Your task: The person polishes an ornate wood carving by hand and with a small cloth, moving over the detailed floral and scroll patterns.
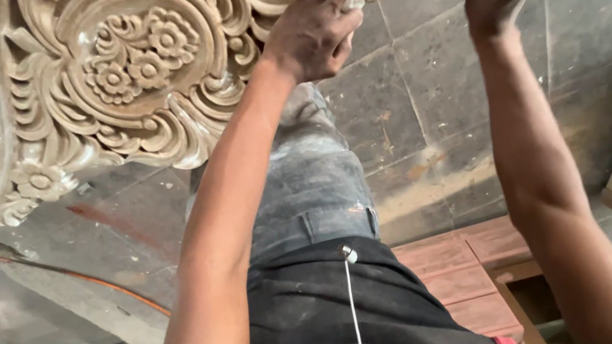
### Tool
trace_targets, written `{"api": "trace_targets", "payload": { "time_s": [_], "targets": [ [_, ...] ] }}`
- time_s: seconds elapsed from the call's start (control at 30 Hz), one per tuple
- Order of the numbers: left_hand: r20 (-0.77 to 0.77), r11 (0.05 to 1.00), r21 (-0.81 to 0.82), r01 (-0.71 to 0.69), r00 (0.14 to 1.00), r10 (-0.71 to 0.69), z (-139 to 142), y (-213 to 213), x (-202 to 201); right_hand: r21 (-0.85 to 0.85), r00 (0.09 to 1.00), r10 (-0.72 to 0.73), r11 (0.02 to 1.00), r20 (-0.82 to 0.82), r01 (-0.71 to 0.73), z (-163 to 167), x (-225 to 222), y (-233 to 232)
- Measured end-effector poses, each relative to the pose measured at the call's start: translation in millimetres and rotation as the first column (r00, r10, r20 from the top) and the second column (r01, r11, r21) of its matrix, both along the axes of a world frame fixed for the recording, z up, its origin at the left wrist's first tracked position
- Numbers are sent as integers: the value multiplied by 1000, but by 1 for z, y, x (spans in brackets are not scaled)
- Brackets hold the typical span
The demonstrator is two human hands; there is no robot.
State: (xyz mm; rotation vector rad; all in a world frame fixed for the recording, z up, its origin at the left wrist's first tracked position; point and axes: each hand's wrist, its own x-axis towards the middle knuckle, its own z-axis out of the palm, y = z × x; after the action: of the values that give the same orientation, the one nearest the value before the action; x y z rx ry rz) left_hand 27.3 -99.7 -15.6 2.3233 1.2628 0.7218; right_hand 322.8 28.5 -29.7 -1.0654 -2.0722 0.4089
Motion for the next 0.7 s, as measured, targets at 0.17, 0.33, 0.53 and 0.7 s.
{"api": "trace_targets", "payload": {
  "time_s": [0.17,0.33,0.53,0.7],
  "targets": [
    [30,1000,8,-6,1000,6,-3,5,1,-93,990,143,985,-6,-143,2,16,-21],
    [-15,1000,-8,-10,1000,10,-4,2,4,-210,979,-162,968,-122,134,-6,6,-8],
    [-26,999,39,-13,1000,14,-5,3,3,-1,982,-20,1000,190,21,31,5,-33],
    [-67,999,26,-30,997,32,-4,-1,3,-140,985,-169,976,-16,165,45,-10,-31]
  ]
}}
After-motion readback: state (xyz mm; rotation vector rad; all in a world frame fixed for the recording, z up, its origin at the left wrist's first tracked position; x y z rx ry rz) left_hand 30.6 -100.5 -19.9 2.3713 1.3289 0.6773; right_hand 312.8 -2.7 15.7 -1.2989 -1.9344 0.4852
